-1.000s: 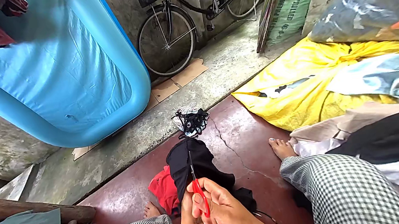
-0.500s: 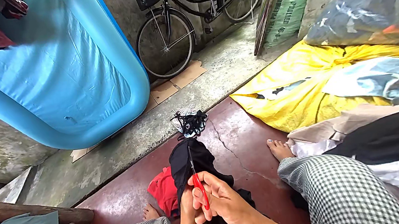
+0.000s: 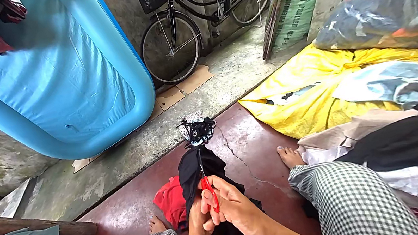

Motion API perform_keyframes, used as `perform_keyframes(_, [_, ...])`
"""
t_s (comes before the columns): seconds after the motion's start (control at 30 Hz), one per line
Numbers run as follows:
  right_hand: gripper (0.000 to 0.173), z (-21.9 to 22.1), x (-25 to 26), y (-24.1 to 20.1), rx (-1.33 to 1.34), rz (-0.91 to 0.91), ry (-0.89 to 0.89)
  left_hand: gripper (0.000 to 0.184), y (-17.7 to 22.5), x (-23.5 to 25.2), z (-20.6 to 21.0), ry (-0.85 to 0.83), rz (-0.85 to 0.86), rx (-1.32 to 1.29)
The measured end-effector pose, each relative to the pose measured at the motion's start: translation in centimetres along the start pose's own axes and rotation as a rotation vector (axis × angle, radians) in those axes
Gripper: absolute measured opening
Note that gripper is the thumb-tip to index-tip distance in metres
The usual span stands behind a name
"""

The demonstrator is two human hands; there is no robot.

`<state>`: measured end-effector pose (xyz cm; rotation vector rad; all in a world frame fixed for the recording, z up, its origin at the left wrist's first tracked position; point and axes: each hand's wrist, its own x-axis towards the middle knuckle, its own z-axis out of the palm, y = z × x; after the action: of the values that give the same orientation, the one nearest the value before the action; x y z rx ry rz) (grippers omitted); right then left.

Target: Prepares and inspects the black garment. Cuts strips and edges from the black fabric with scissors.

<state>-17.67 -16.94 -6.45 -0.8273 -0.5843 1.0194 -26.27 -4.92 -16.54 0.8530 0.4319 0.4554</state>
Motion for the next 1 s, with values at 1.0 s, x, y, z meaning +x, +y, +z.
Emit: perform_keyframes(1.0, [0.034,-1.6,1.2,-0.4,-0.018,-0.117,0.066,0.036,3.5,-1.6,3.9,-0.131,0.083,0.621])
